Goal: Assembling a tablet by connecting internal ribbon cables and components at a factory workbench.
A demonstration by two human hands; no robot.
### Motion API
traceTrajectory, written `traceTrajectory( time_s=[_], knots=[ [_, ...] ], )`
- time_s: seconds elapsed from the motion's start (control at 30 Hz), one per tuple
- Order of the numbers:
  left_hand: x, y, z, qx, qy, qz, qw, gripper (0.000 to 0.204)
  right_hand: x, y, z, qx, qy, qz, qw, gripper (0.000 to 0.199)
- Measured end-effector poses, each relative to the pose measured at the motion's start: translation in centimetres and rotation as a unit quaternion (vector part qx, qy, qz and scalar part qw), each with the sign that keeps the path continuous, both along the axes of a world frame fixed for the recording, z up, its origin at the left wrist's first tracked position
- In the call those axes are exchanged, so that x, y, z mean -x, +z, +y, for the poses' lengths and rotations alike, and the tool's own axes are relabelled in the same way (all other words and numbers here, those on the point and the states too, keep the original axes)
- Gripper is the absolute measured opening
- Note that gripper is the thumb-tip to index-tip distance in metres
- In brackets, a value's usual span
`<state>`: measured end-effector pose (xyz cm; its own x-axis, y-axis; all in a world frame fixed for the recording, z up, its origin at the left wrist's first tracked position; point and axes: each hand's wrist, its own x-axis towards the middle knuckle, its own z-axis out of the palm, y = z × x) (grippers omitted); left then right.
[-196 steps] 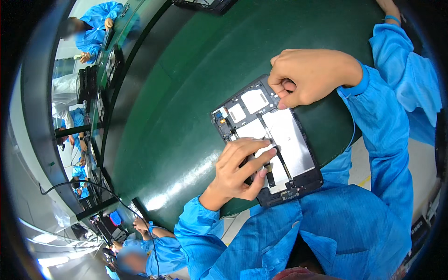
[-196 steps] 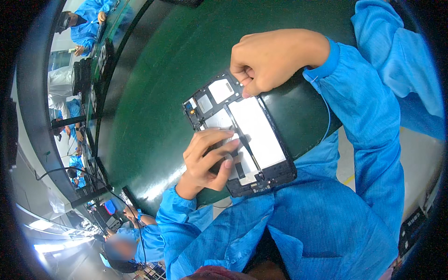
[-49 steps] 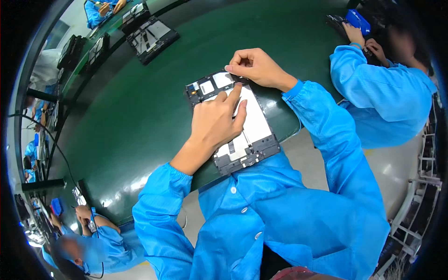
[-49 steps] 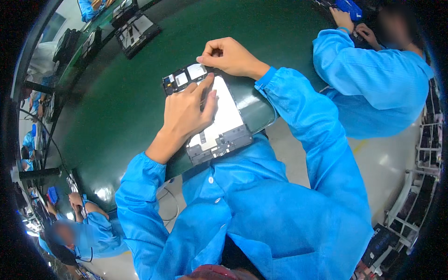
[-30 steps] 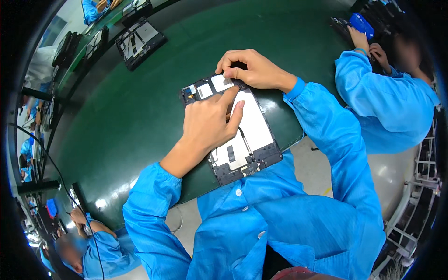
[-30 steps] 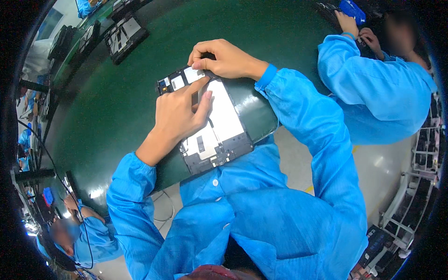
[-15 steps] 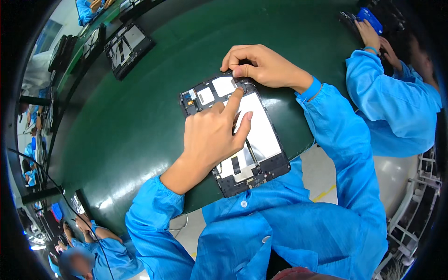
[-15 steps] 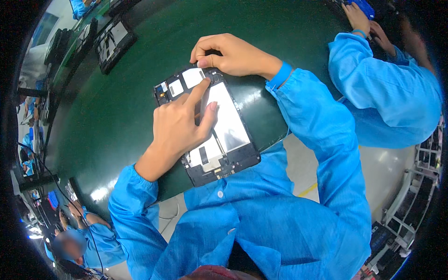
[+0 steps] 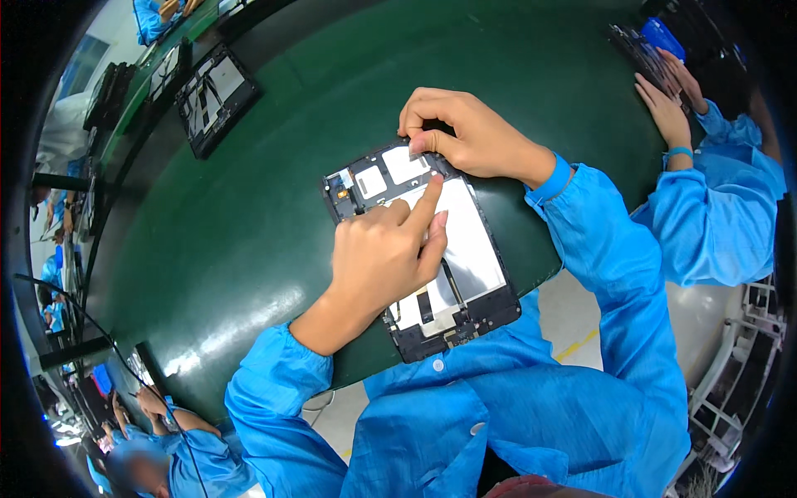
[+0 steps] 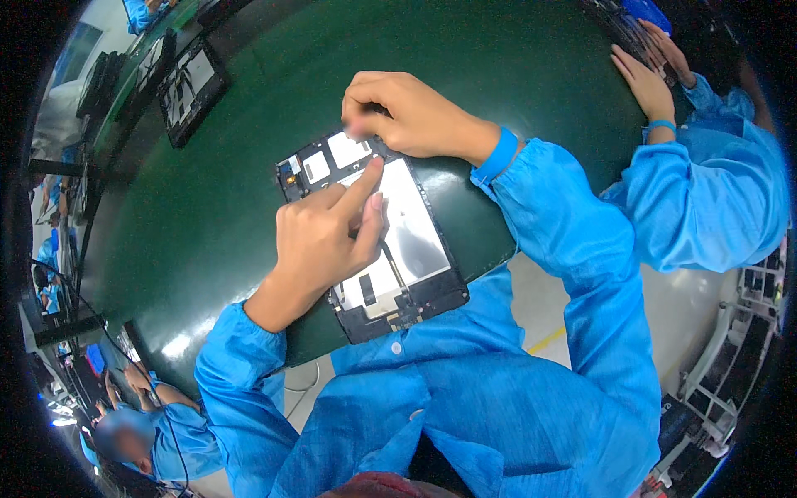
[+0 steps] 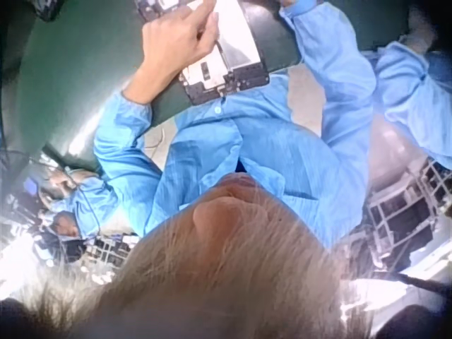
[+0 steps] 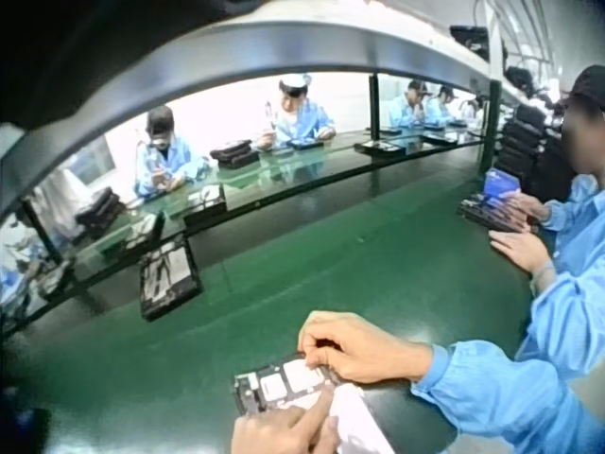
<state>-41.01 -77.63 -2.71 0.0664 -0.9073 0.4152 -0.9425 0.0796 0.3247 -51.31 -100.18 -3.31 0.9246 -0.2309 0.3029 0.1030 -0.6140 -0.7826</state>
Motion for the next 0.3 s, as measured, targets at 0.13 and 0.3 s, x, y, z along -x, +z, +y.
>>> traceTrajectory(
  time_s=[0.13,0.3],
  knots=[
    [-0.16,-0.26,-0.14,0.007,-0.010,-0.001,1.000,0.042,-0.08,0.15,0.12,0.006,-0.003,-0.009,1.000,0.015],
    [-0.86,0.29,-0.44,-0.013,-0.038,-0.016,0.999,0.045,-0.24,-0.48,0.12,0.019,0.005,-0.041,0.999,0.018]
  ],
)
